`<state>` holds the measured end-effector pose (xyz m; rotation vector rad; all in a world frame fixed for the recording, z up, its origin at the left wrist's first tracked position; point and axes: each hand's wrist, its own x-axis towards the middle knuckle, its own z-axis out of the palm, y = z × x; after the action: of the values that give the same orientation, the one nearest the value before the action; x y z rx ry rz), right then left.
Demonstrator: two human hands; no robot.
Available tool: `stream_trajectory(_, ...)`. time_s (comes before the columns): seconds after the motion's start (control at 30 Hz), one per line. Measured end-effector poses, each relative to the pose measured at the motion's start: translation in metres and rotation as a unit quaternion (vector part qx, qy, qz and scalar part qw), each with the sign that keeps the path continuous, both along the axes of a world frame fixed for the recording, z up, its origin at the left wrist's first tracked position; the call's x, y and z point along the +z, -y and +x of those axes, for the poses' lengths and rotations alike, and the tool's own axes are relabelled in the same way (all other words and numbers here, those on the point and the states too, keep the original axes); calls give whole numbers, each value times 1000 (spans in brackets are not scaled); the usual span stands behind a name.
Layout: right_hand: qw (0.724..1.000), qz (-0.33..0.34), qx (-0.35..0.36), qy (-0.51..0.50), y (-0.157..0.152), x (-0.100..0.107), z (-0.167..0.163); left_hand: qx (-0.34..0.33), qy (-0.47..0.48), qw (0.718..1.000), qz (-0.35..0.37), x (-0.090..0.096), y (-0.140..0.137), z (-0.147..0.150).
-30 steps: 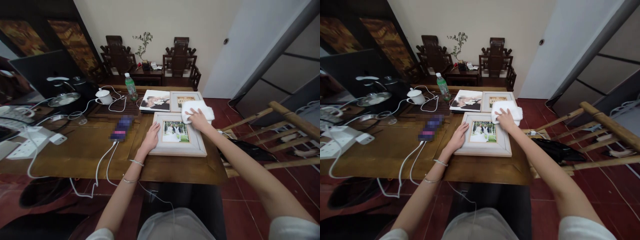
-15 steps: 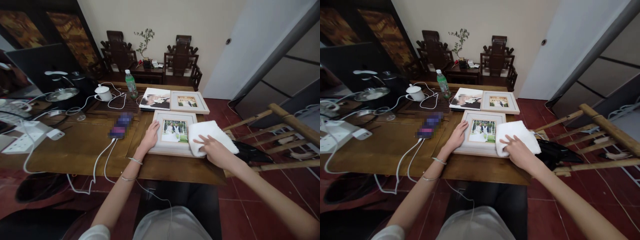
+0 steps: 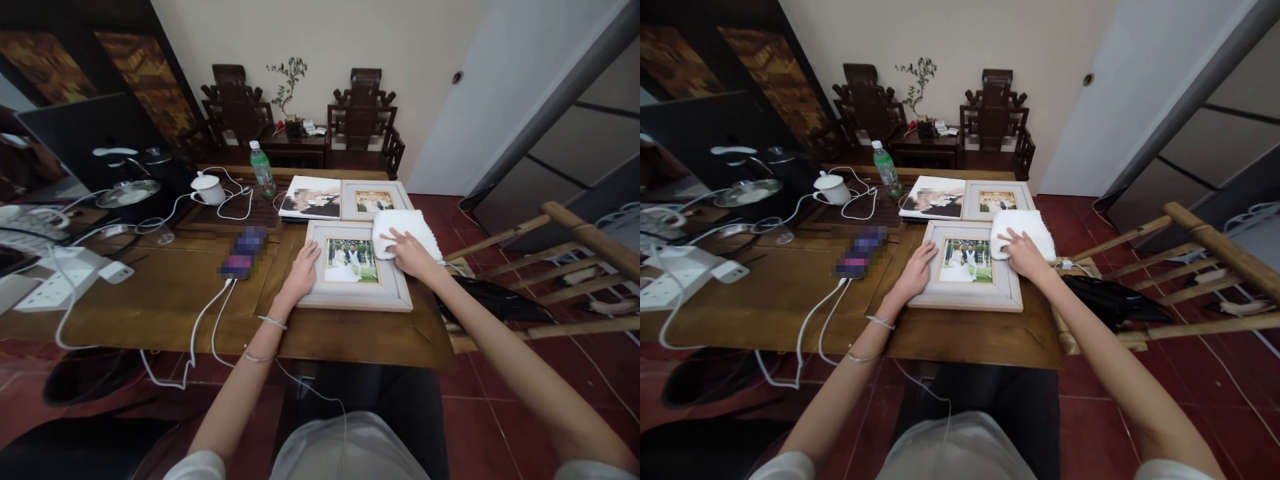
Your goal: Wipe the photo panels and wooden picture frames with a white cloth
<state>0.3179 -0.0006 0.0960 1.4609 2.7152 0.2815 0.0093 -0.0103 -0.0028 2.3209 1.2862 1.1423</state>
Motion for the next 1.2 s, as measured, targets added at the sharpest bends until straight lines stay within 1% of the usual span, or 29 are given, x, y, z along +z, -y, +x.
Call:
stream_trajectory(0.1,1000,-20,12,-9,28,-1,4,12,11,1000,-4,0,0,2)
stream_trajectory(0.27,997,-68,42,-20,95,4,12,16,30,999,-23,0,2,6)
stream_trajectory(0.37,995,-85,31,-28,117,8,9,23,30,999,-16,0,2,7)
stream_trajectory(0.47,995,-94,12,-36,120,10,-6,25,29,999,-10,0,2,8)
stream_trajectory(0.57,994,-98,20,-41,115,10,-36,20,28,999,-12,2,2,7)
stream_trajectory(0.67,993,-95,59,-41,108,7,-77,19,21,1000,-10,5,2,6)
stream_trajectory(0.77,990,-73,111,-45,101,-1,-118,27,12,999,-14,7,2,5)
stream_trajectory(0.87,987,-45,144,-51,98,-9,-141,27,5,999,-27,9,1,4)
stream_trajectory(0.93,987,-38,146,-52,99,-13,-140,22,6,999,-29,9,1,3)
stream_trajectory(1.0,988,-37,141,-53,104,-14,-128,13,12,1000,-23,8,1,3)
stream_trajectory(1.1,992,-41,109,-43,114,-10,-93,6,16,1000,-16,7,1,3)
stream_trajectory(1.2,995,-54,79,-27,124,-2,-54,9,17,1000,-20,6,1,5)
